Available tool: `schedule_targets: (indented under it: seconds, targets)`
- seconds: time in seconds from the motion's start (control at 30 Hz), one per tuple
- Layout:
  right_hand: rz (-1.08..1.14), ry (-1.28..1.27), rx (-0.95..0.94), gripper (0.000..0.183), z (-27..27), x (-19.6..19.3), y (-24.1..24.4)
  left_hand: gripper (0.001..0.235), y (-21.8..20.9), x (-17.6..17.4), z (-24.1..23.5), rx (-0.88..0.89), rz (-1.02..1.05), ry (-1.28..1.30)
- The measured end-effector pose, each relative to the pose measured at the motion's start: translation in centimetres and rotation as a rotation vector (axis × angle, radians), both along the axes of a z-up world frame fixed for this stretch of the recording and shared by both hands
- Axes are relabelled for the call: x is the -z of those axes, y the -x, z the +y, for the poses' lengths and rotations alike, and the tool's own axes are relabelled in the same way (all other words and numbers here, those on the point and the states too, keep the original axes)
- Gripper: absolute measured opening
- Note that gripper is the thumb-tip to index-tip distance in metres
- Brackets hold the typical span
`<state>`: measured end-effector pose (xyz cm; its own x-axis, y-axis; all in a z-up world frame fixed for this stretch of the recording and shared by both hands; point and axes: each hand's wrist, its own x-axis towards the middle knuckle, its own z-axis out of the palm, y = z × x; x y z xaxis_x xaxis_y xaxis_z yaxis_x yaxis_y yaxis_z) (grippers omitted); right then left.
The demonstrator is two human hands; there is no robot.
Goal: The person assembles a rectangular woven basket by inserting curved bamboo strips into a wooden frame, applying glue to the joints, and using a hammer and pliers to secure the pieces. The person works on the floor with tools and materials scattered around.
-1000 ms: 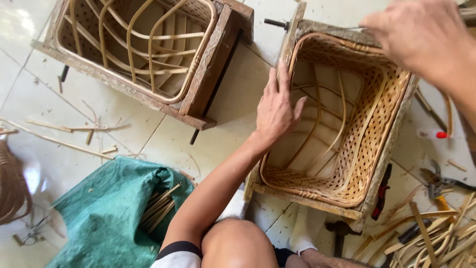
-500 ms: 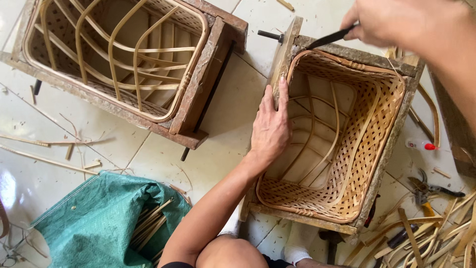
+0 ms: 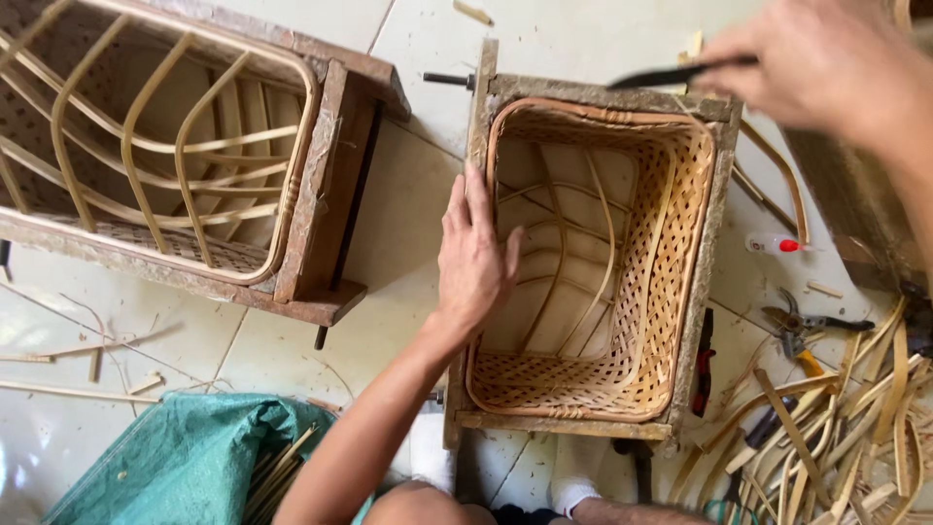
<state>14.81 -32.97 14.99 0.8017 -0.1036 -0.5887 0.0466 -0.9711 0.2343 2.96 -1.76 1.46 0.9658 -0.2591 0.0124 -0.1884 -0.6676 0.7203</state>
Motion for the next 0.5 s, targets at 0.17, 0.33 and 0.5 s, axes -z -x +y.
schedule_targets:
  seconds: [0.17, 0.33, 0.5]
  targets:
    - [-0.07, 0.02, -0.081, 0.034, -0.1, -0.8, 2.0, 0.109, -7.0, 1.0, -2.5, 0.159, -0.272, -0.181]
    - [-0.097, -0.022, -0.186, 0.033, 1.0, 0.7, 1.0, 0.125, -16.3, 3.0, -7.0, 0.445, -0.377, -0.453]
    - [-0.198, 0.027, -0.378, 0.029, 2.5, 0.2, 0.5, 0.136, -17.3, 3.9, -8.1, 0.561, -0.213, -0.522]
